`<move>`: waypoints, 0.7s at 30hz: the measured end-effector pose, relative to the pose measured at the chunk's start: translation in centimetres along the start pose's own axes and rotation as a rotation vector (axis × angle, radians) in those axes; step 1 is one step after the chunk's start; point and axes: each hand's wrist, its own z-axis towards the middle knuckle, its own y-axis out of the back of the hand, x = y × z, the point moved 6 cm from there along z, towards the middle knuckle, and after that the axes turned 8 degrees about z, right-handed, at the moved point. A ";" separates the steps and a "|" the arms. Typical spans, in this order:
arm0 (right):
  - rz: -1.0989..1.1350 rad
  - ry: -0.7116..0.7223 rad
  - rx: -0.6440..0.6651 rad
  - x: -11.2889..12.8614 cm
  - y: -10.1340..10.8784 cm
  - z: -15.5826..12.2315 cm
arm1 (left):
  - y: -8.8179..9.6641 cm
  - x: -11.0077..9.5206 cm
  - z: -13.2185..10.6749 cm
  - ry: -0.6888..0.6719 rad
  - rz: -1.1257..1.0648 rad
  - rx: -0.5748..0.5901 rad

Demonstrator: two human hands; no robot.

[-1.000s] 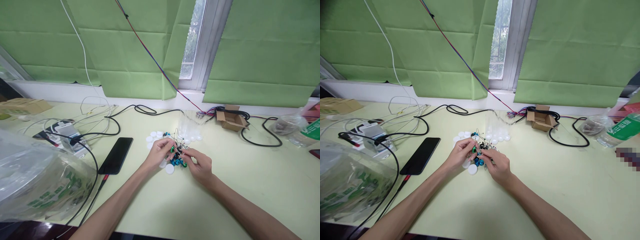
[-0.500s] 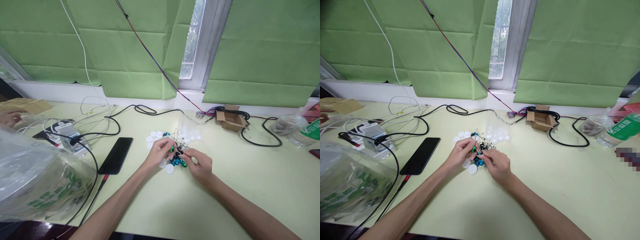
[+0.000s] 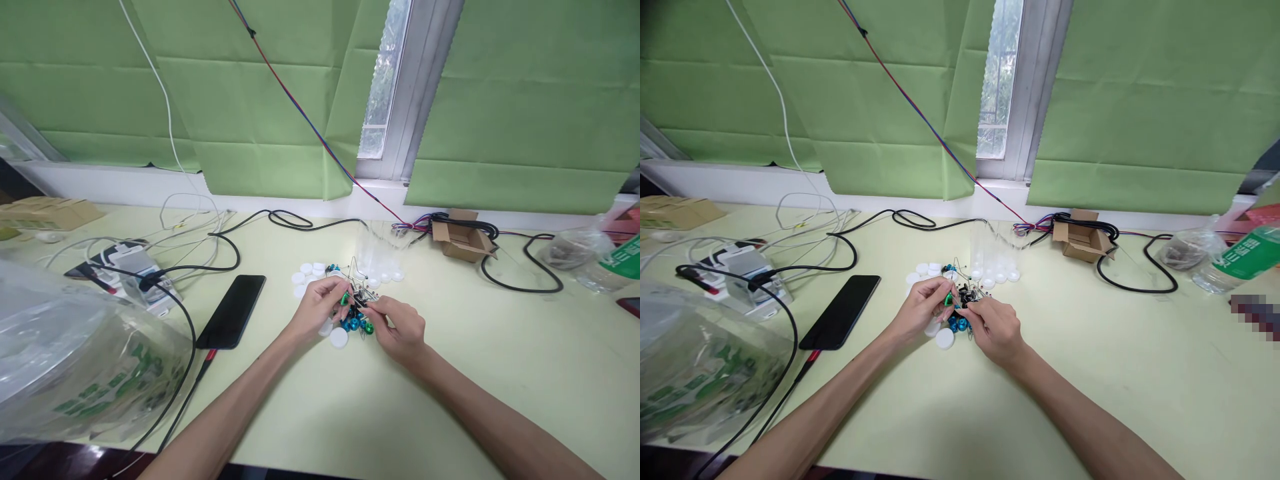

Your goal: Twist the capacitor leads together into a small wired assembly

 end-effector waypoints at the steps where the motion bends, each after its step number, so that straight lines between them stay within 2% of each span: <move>1: -0.002 -0.005 0.007 0.0 0.0 0.1 | 0.0 0.0 0.0 -0.001 -0.001 -0.002; 21: -0.070 -0.044 0.047 0.1 -0.1 0.0 | 0.0 0.0 0.1 -0.008 0.012 -0.014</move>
